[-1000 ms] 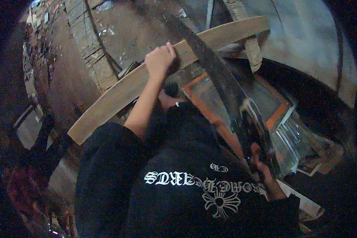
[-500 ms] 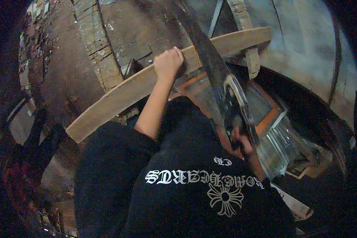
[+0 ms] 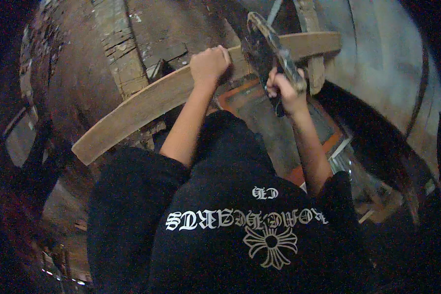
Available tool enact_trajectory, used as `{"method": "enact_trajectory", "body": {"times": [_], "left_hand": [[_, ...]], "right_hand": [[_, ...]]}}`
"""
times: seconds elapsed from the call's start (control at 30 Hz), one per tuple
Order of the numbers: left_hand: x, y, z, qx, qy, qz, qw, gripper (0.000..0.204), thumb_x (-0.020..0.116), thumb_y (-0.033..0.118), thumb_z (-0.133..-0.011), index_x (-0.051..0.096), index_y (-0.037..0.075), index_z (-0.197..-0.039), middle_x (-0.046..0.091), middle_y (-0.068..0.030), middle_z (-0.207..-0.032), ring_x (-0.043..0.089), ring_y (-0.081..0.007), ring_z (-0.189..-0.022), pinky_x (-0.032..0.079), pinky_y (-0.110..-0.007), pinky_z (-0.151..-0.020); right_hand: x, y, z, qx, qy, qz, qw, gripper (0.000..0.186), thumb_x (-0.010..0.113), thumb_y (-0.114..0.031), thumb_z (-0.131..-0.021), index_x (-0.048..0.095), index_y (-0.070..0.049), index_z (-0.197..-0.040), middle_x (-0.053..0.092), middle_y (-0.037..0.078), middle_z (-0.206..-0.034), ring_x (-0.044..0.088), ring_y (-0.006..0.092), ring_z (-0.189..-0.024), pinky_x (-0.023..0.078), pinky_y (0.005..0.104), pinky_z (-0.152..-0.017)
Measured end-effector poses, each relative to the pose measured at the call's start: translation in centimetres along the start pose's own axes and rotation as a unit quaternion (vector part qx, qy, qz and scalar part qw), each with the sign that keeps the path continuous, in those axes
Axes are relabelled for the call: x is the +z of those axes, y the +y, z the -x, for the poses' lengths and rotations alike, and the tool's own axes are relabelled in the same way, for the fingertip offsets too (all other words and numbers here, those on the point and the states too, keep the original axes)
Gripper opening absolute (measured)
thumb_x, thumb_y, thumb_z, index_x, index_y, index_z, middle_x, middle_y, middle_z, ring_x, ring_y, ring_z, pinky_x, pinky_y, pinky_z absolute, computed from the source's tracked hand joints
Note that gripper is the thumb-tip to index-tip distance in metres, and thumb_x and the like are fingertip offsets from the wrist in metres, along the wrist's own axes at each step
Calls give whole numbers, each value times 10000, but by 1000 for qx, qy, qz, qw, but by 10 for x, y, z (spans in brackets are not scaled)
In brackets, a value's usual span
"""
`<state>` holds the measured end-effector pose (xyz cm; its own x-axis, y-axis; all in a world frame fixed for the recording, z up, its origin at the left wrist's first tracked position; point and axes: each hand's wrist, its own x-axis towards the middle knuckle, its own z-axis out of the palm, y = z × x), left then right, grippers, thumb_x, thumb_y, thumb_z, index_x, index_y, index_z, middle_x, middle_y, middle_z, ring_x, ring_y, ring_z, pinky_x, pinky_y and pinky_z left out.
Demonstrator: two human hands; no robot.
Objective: The person uses a hand saw to cut a long wooden plank resting on a makeshift wooden frame. They hold the plank with one hand and saw with the other, moving the saw back and forth to cut through the wood.
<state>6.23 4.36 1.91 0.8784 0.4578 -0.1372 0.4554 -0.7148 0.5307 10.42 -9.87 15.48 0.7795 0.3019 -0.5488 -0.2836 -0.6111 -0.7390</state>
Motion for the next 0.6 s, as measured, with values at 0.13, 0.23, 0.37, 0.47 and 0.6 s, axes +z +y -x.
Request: {"method": "enact_trajectory", "body": {"times": [0.13,0.23,0.37,0.47,0.6], "left_hand": [[3,-6,-1,-25,4,-9,1000,375,397,242,-766,598,84,-492,571,-118,-506,564,-251,-421,458,-361,-468],[6,-5,4,-23,3,-23,999,352,411,241,-754,600,92,-497,570,-107,-501,562,-244,-415,454,-357,-461],[7,-2,12,14,-4,-11,1000,328,425,236,-745,596,95,-504,572,-102,-504,560,-238,-411,449,-357,-453],[13,-6,17,13,6,0,1000,321,429,235,-743,593,96,-505,573,-104,-510,560,-240,-413,448,-358,-453],[11,-3,14,10,-5,-24,1000,323,427,234,-742,592,98,-500,568,-108,-500,567,-244,-424,453,-363,-459]], "right_hand": [[-10,6,1,2,-67,-201,977,111,470,-76,-756,498,-18,-666,502,36,-558,459,110,-455,356,240,-418],[-10,15,47,-19,-46,-56,997,53,443,-55,-713,473,-11,-707,481,50,-607,446,124,-501,368,248,-467],[-8,13,78,132,-4,-107,985,71,410,-77,-697,433,-36,-751,437,55,-651,422,130,-589,369,271,-575],[-34,-1,107,140,-80,-270,949,64,411,-85,-704,431,-55,-758,421,43,-654,413,131,-616,367,274,-616],[-25,-7,156,131,19,-130,983,37,424,-86,-711,425,-56,-733,434,43,-666,411,122,-600,363,251,-571]]}}
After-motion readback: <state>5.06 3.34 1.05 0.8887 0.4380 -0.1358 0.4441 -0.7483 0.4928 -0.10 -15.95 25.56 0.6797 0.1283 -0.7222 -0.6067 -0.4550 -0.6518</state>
